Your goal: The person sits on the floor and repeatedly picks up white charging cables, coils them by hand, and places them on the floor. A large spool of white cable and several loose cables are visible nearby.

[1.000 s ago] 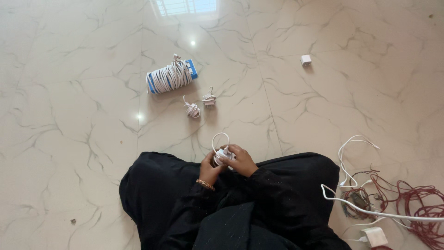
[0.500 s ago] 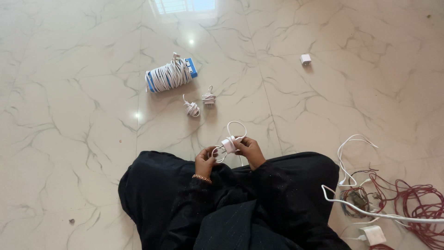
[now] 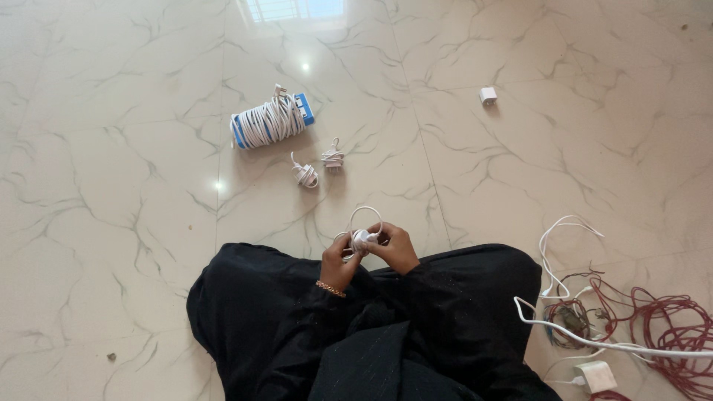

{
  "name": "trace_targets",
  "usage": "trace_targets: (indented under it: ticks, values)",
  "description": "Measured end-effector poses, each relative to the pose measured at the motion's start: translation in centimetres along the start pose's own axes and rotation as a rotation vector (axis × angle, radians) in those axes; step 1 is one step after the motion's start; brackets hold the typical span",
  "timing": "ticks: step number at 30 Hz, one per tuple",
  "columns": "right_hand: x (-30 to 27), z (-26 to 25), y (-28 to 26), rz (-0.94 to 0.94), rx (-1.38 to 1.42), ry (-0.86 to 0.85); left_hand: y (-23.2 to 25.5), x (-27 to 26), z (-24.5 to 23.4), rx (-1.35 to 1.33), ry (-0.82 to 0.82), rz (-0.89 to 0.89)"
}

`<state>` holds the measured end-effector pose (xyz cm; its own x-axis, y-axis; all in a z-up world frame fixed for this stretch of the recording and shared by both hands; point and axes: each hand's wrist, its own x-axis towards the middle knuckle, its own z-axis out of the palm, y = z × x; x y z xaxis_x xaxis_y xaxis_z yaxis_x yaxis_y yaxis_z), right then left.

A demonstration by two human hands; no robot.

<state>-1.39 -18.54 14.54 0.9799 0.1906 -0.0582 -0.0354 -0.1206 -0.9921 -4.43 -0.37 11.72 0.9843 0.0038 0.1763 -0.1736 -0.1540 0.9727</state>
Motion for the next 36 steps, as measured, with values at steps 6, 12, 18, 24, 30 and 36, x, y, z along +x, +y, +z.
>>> trace_targets:
  ticks: [6, 12, 18, 24, 30, 36]
  values:
    - [0.2, -0.4, -0.3, -0.068, -0.126, 0.074, -4.5, 0.7, 0.0, -0.545, -0.121, -0.209]
    - [1.0, -2.0, 1.4, 0.055, 0.411, 0.101, -5.7, 0.7, -0.6, -0.47, -0.27, -0.408]
    - [1.7, -2.4, 2.7, 0.214, 0.366, 0.119, -3.0, -0.3, 1.2, 0.292, -0.025, 0.361]
    - [0.7, -0.6, 1.4, -0.053, -0.305, -0.038, -3.1, 0.6, -0.1, -0.169, -0.165, -0.117]
    - [0.4, -0.1, -0.5, 0.009, -0.154, 0.064, -3.5, 0.2, -0.3, -0.375, -0.42, -0.372]
    - [1.9, -1.4, 2.2, -0.252, -0.278, 0.333, 0.6, 0.0, -1.6, -0.554, -0.6, -0.346]
